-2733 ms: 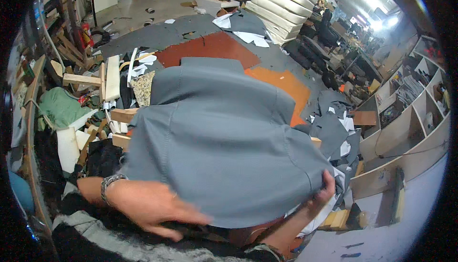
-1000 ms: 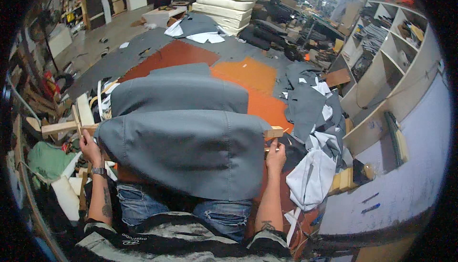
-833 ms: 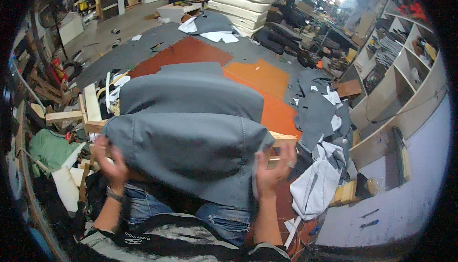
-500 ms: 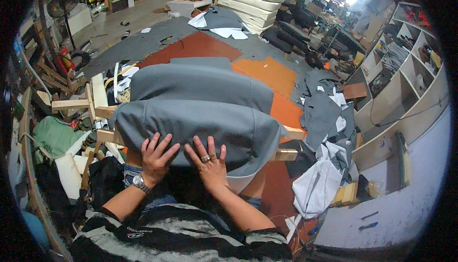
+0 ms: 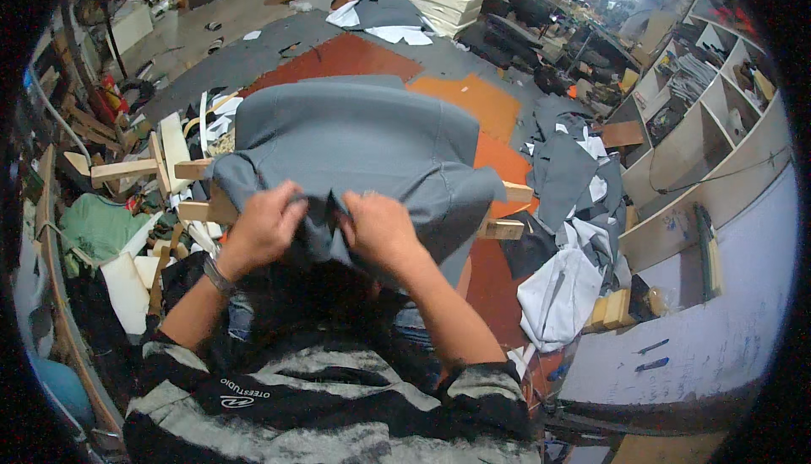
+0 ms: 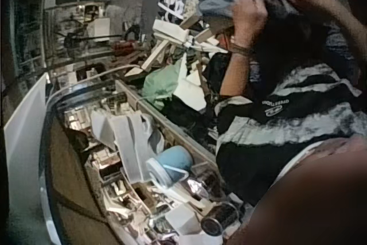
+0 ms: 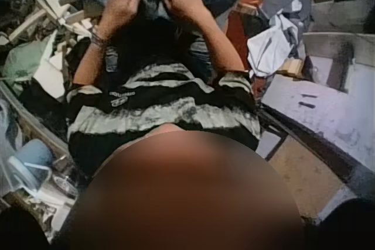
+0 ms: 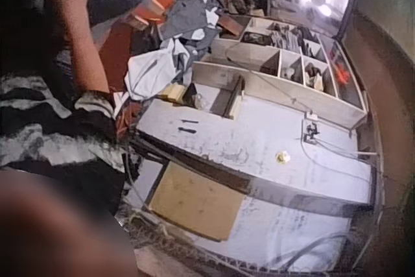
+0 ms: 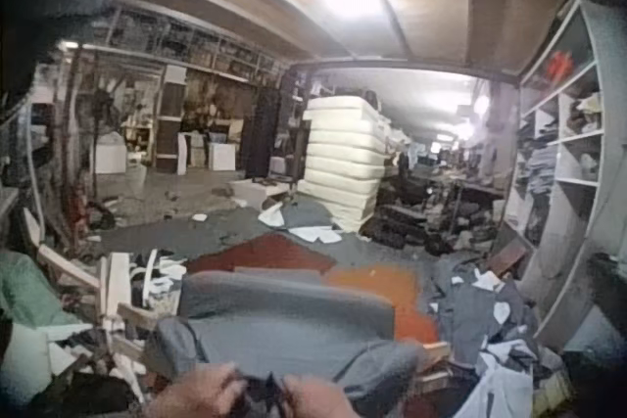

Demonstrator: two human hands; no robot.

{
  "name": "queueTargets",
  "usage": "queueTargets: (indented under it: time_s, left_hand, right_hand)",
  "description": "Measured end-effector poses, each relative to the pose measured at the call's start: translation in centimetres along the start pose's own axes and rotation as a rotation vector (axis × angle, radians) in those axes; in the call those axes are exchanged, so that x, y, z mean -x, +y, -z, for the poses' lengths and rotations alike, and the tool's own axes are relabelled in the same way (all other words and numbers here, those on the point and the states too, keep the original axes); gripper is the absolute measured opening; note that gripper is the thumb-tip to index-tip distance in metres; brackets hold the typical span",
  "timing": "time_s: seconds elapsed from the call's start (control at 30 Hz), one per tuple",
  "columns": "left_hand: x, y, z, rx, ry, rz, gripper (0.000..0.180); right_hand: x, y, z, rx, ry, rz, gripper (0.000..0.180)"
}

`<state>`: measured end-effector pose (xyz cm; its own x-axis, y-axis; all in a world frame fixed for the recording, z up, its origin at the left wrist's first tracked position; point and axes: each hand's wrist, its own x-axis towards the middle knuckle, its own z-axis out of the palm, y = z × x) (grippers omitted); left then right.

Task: The person stretches and staples gray fabric onto a wooden cushion frame using a pneumatic staple gun. They repeatedly pull the fabric taut, staple edges, and trim excess material with a knife.

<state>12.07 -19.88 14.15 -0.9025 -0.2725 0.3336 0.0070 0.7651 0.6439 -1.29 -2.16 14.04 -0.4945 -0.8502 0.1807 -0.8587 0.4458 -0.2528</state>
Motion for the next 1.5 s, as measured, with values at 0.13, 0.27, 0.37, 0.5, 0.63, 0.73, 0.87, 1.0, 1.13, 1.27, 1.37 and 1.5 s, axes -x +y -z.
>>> queueTargets:
  time_s: [0.13,0.27,0.37,0.5,0.63,0.73,0.87,1.0,1.13,1.27,1.37,1.5]
  left_hand:
    - [2.5,-0.5,-1.7,-0.069,0.063,-0.085,0.023]
    - [4.3,-0.2,-0.5,-0.045,0.074,-0.091,0.023]
    - [5.8,0.4,-0.1,-0.092,0.030,-0.120,0.022]
    - [7.8,-0.5,-1.8,-0.200,-0.067,-0.154,0.021]
    - [7.5,-3.1,-5.6,-0.321,-0.161,-0.124,0.017]
    - [5.4,-3.5,-7.2,-0.461,-0.200,-0.140,0.014]
    - [0.7,-0.7,-4.9,-0.343,-0.625,0.159,0.020]
    - [-5.7,2.3,-6.6,0.068,-0.145,0.120,0.047]
    - [-9.1,2.9,-14.4,-0.462,0.157,-0.288,0.060]
    - [-8.2,1.9,-17.1,-0.579,0.081,-0.257,0.060]
    - [-7.9,1.5,-17.0,-0.603,0.084,-0.257,0.060]
    - [-8.1,1.7,-16.9,-0.598,0.090,-0.261,0.061]
  right_hand:
    - [2.1,-0.3,-1.4,-0.101,0.152,0.149,0.030]
    - [3.3,-0.4,-1.3,-0.088,0.138,0.157,0.025]
    - [4.1,-0.7,-1.3,-0.062,0.142,0.182,0.021]
    - [6.2,-0.6,-2.8,-0.020,0.108,0.189,0.013]
    - [7.1,0.4,-6.3,0.027,0.022,0.140,0.006]
    - [6.1,1.6,-9.1,-0.021,0.077,0.113,0.010]
    - [6.3,2.9,-10.6,-0.097,0.058,0.099,0.009]
    - [6.7,3.4,-11.0,-0.214,0.062,0.102,0.011]
    - [6.6,4.5,-9.7,-0.297,-0.127,0.126,0.016]
    - [7.8,7.9,-4.0,-0.787,0.004,0.009,0.024]
    - [8.6,12.6,1.2,-0.521,0.412,-0.366,0.023]
    - [7.6,15.7,2.6,-0.561,0.662,-0.834,0.039]
